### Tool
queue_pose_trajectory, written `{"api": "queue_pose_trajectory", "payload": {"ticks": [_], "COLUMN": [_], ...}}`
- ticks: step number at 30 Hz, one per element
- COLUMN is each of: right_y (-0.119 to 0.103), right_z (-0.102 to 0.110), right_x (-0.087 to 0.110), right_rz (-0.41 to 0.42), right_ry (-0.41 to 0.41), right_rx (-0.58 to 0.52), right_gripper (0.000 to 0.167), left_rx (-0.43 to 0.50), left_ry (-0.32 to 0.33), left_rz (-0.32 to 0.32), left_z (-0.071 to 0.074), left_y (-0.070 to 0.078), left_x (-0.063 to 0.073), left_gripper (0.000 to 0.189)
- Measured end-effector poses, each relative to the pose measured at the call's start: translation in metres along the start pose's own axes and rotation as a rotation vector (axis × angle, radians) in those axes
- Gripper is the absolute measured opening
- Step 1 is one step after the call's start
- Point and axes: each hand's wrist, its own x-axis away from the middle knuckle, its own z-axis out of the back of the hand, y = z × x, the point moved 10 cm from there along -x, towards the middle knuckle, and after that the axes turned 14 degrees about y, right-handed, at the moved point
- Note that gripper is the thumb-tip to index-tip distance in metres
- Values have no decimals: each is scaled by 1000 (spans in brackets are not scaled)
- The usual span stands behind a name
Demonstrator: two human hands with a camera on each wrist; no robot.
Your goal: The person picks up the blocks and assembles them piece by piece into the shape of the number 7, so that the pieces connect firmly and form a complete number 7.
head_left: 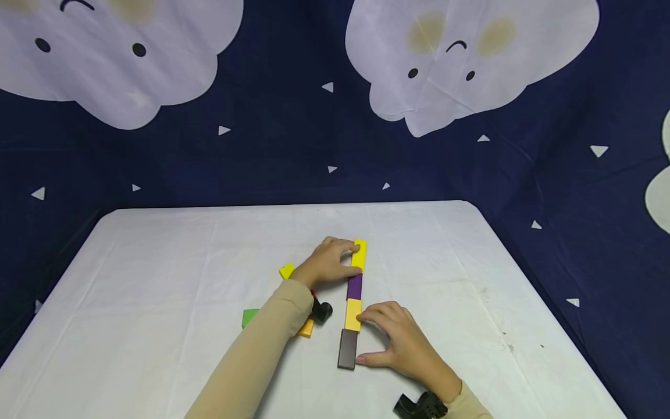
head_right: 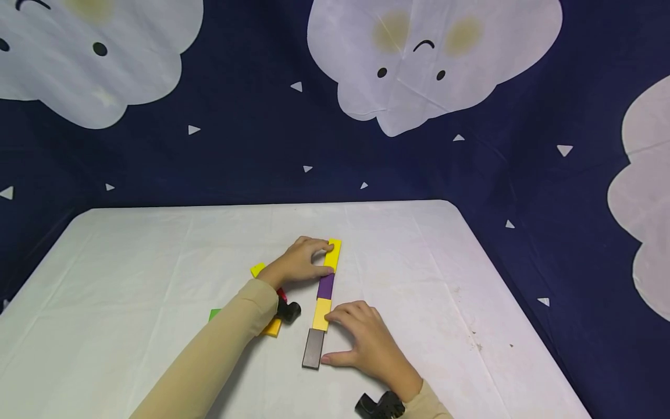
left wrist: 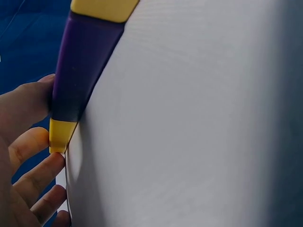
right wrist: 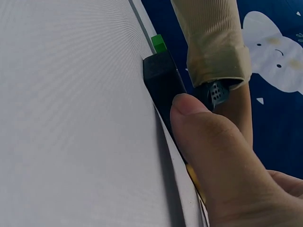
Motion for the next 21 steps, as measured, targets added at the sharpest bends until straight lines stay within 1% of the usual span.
{"api": "queue_pose_trajectory", "payload": {"ticks": [8,13,16,21], "right_y": [3,4,4,4], "right_z": [0,-1,-2,-2], "right_x": [0,1,1,1], "right_rz": [-20,-27,-30,-26], "right_ry": [-12,-15,-19,-19], "right_rx": [-2,-7,-12,-8], "right_gripper": [67,66,65,65], "left_rx": [-2,18,36,75], "left_ry": [-12,-19,-24,-20], "left_rz": [5,14,16,-2], "left_z": [-3,-3,-2,0], "left_y": [-1,-2,-3,-6], "left_x": [3,4,5,6], "left_gripper": [65,65,62,55]}}
